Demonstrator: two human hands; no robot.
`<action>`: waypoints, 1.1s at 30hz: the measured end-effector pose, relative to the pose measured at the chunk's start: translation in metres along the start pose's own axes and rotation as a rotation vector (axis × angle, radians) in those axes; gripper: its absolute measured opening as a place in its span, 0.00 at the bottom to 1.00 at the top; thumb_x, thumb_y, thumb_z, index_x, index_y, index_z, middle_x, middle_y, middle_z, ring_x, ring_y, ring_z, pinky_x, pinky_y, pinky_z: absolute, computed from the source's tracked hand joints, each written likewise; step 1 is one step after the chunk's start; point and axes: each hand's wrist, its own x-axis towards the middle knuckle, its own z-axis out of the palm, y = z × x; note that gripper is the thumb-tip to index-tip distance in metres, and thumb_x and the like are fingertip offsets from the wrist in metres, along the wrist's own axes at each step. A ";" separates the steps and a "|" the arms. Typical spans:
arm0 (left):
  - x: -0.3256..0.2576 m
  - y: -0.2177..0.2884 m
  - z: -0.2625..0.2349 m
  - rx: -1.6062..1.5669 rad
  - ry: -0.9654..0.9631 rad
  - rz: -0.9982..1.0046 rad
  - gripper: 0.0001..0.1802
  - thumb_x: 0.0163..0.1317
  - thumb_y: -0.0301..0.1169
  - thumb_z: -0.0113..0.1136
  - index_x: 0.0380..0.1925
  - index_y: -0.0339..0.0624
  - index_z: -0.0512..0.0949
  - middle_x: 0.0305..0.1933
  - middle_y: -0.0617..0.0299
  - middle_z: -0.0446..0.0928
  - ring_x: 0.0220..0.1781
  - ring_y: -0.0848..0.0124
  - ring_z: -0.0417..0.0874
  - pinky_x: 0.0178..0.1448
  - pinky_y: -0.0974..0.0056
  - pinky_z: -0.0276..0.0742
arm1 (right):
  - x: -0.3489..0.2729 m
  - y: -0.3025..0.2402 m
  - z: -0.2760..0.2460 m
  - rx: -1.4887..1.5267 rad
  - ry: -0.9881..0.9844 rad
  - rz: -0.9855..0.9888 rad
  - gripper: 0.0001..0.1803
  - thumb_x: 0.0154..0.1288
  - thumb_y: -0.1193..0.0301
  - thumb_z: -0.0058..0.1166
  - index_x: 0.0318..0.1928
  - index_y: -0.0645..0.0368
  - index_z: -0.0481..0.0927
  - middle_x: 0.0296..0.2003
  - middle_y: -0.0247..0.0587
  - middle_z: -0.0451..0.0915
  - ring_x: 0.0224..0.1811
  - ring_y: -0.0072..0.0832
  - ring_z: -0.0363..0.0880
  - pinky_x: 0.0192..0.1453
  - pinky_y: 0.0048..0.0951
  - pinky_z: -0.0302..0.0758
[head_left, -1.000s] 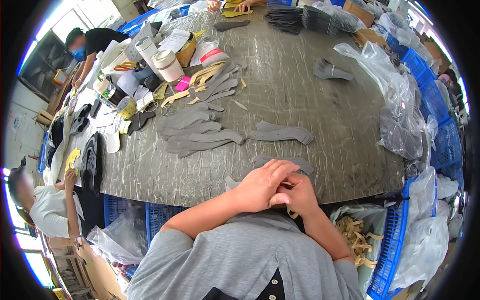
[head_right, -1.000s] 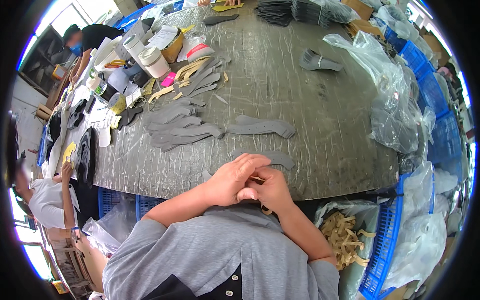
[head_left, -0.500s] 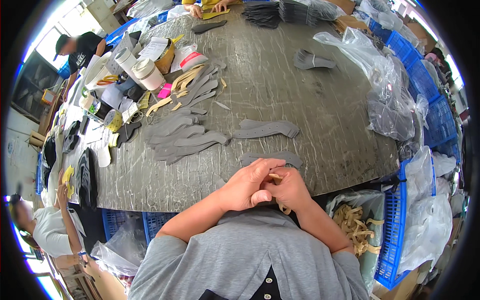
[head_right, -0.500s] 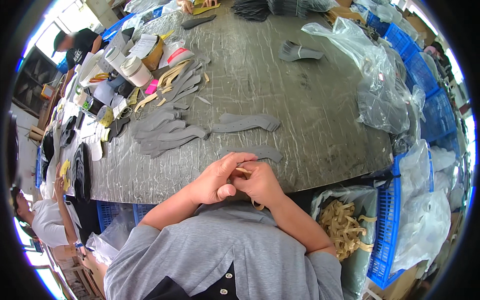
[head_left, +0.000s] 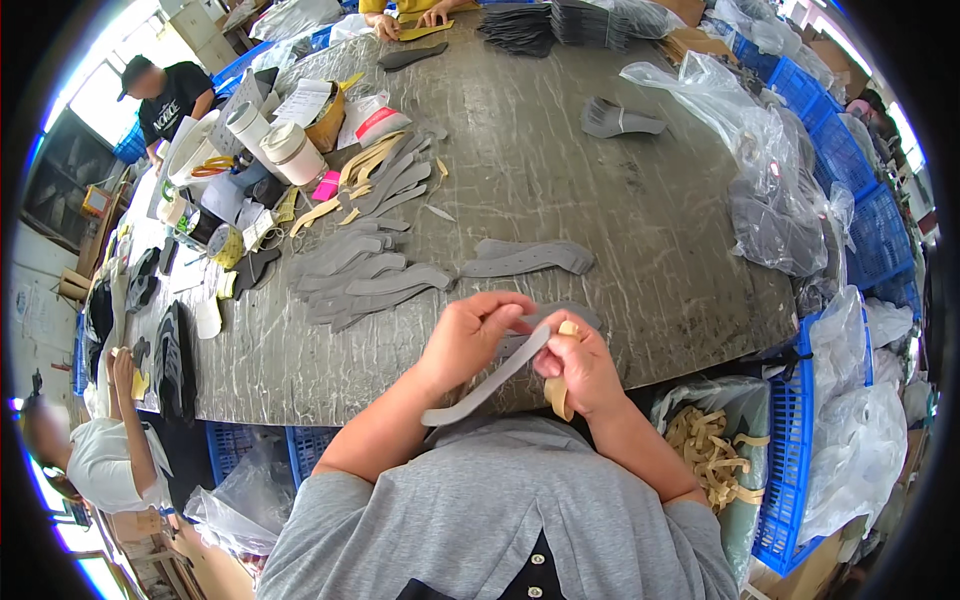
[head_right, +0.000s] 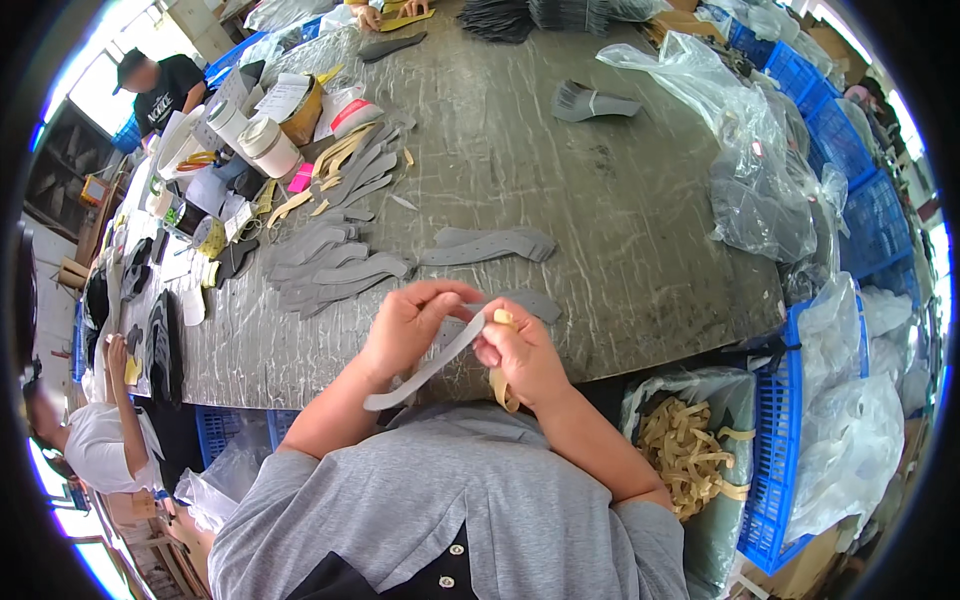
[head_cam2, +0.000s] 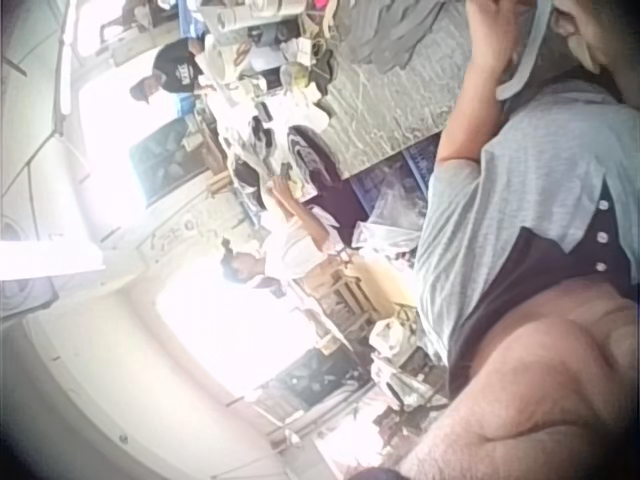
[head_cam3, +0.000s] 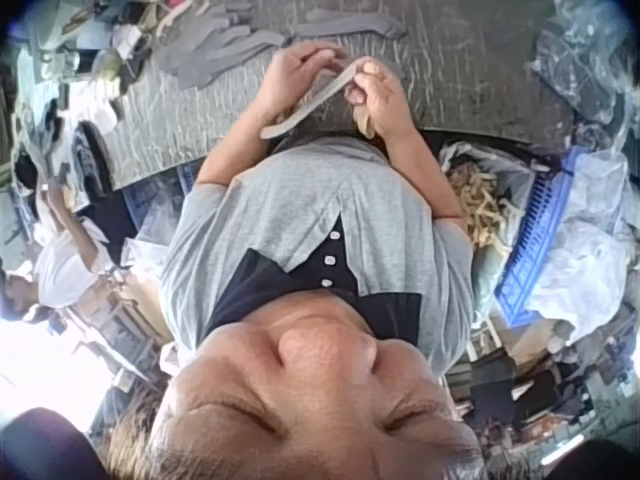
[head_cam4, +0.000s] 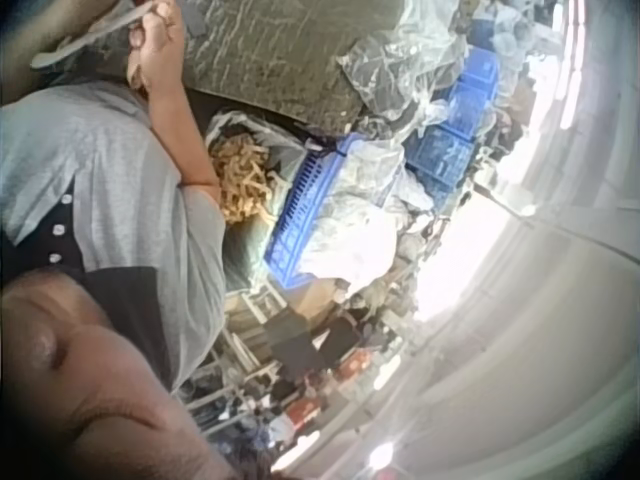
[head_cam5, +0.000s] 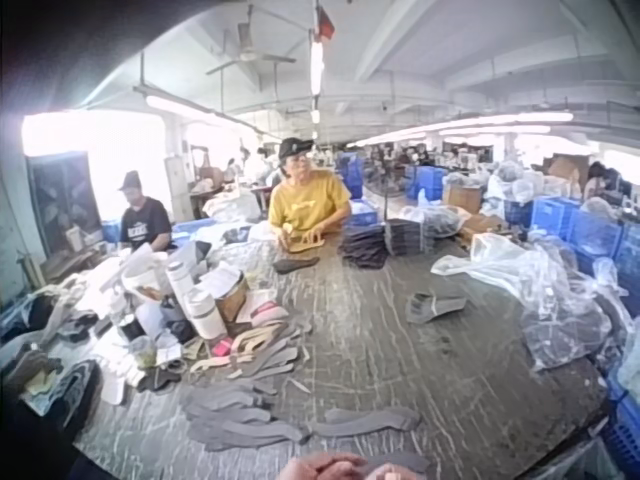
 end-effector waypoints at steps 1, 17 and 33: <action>0.000 0.009 -0.005 0.145 0.039 -0.052 0.13 0.70 0.31 0.56 0.47 0.34 0.80 0.46 0.58 0.82 0.44 0.71 0.83 0.47 0.64 0.80 | 0.000 -0.001 -0.001 -0.044 0.030 -0.020 0.06 0.65 0.76 0.43 0.38 0.59 0.74 0.29 0.28 0.71 0.27 0.13 0.63 0.31 0.17 0.62; -0.011 0.009 -0.013 0.616 0.041 0.652 0.17 0.45 0.21 0.70 0.37 0.40 0.79 0.33 0.58 0.78 0.36 0.57 0.80 0.37 0.59 0.78 | -0.018 -0.048 -0.033 -0.398 0.317 -0.115 0.06 0.66 0.68 0.40 0.34 0.51 0.71 0.37 0.38 0.80 0.38 0.23 0.79 0.24 0.18 0.63; -0.031 -0.011 -0.051 0.294 0.226 -0.151 0.04 0.56 0.25 0.67 0.28 0.34 0.83 0.23 0.66 0.79 0.25 0.82 0.72 0.29 0.71 0.68 | -0.038 -0.063 -0.091 0.184 0.438 -0.383 0.05 0.67 0.74 0.49 0.35 0.52 0.68 0.21 0.25 0.59 0.19 0.17 0.57 0.33 0.25 0.68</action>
